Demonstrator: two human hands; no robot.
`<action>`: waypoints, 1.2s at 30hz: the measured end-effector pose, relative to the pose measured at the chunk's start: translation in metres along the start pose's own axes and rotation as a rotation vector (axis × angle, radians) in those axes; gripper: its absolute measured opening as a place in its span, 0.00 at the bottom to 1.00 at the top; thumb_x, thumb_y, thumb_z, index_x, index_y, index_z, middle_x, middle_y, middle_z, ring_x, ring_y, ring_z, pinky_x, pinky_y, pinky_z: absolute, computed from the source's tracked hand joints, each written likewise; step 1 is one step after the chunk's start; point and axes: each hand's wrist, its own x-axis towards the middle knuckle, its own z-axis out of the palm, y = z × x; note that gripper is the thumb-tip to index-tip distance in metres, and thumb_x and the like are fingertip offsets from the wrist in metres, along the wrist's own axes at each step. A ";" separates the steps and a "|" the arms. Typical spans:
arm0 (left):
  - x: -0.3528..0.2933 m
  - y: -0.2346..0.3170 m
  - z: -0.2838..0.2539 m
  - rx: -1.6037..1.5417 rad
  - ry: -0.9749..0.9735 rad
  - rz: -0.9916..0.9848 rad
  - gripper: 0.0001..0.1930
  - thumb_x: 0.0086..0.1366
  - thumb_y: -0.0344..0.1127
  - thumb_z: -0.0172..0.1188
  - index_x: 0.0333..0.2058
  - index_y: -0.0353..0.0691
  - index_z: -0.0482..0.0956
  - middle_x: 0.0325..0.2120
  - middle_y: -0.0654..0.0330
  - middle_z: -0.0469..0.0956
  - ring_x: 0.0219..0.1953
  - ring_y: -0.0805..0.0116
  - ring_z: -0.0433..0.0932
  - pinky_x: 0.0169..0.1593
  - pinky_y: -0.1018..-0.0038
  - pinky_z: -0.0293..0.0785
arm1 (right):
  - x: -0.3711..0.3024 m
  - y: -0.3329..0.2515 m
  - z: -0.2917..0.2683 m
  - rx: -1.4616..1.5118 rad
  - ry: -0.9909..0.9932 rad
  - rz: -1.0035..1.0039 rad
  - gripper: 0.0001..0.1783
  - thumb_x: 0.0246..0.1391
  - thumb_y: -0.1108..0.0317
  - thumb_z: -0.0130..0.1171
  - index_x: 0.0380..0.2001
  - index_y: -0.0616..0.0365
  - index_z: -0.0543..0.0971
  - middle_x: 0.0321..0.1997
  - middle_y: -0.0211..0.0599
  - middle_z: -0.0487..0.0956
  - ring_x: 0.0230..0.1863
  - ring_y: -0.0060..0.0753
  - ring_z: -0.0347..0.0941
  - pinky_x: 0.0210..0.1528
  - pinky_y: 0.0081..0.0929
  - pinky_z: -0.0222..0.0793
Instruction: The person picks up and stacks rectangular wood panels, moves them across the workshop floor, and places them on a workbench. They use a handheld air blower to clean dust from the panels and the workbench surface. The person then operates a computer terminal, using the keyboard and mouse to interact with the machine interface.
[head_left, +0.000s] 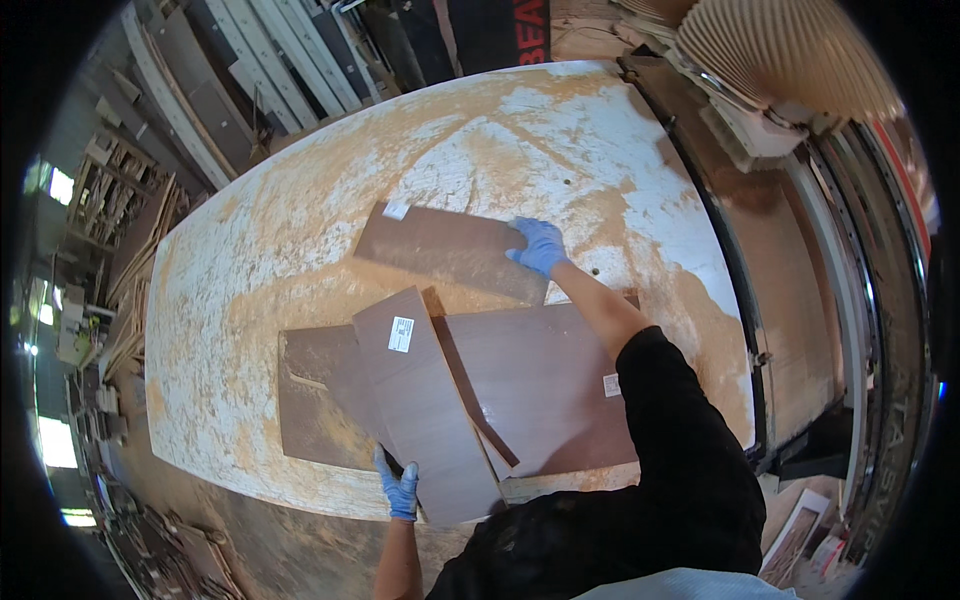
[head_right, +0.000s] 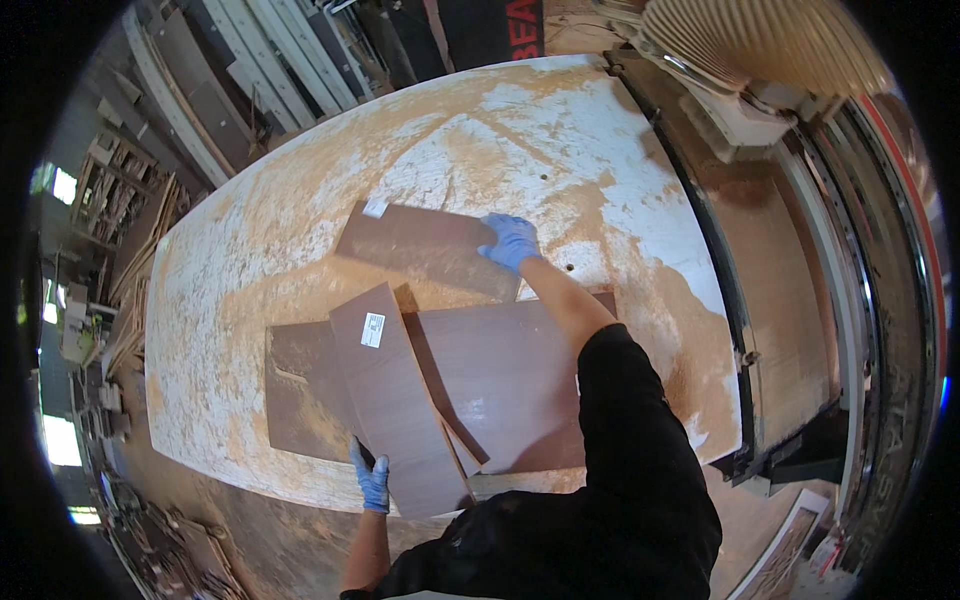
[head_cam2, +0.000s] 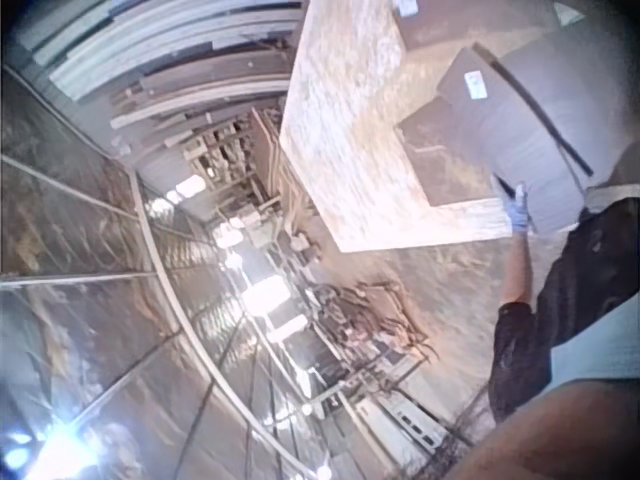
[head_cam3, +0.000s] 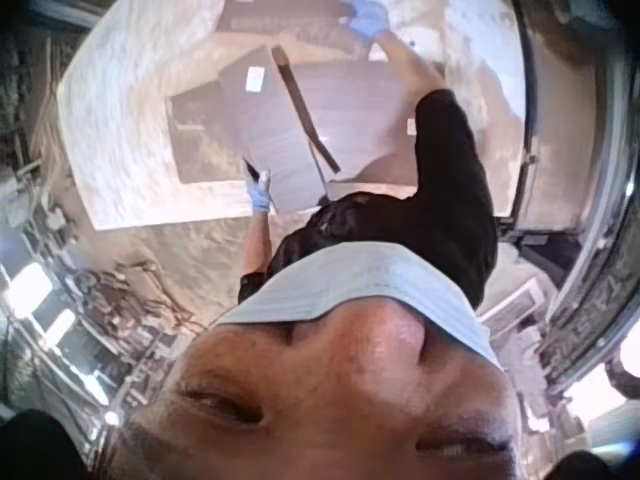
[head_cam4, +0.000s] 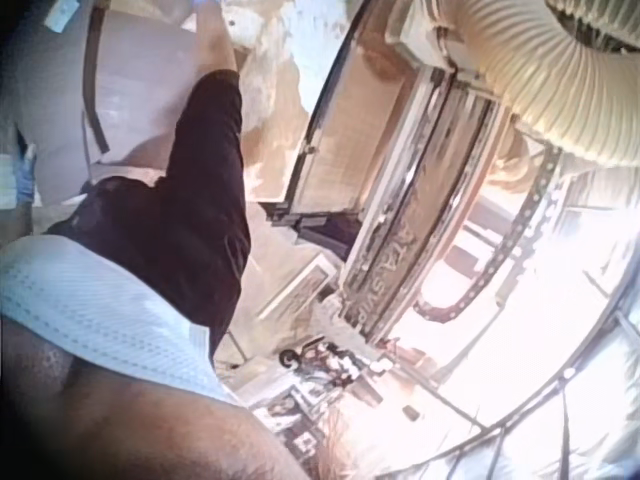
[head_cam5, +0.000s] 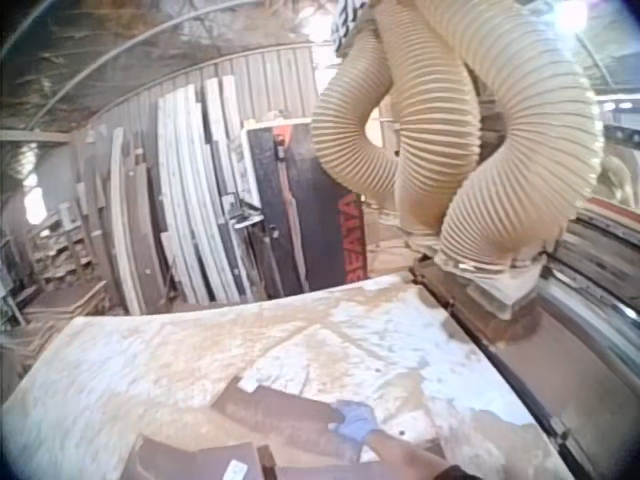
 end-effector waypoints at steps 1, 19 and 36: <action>-0.002 0.000 0.001 -0.002 0.019 0.004 0.49 0.52 0.45 0.68 0.65 0.36 0.47 0.63 0.53 0.50 0.65 0.60 0.50 0.66 0.65 0.46 | 0.004 -0.009 -0.006 0.052 -0.054 -0.006 0.37 0.40 0.42 0.61 0.54 0.44 0.72 0.54 0.38 0.73 0.57 0.41 0.67 0.59 0.33 0.61; -0.007 -0.009 -0.005 0.399 0.189 0.099 0.47 0.46 0.51 0.71 0.58 0.29 0.60 0.56 0.42 0.64 0.59 0.50 0.63 0.62 0.63 0.58 | -0.083 -0.116 -0.143 -0.041 -0.220 -0.118 0.25 0.44 0.43 0.59 0.31 0.56 0.82 0.27 0.44 0.80 0.32 0.42 0.77 0.36 0.36 0.69; -0.015 -0.013 -0.016 0.003 0.127 -0.036 0.32 0.63 0.49 0.55 0.59 0.34 0.61 0.57 0.45 0.63 0.61 0.53 0.61 0.62 0.67 0.57 | -0.284 -0.177 -0.040 1.006 -0.711 0.275 0.55 0.46 0.53 0.65 0.67 0.61 0.44 0.69 0.50 0.50 0.67 0.40 0.53 0.65 0.31 0.53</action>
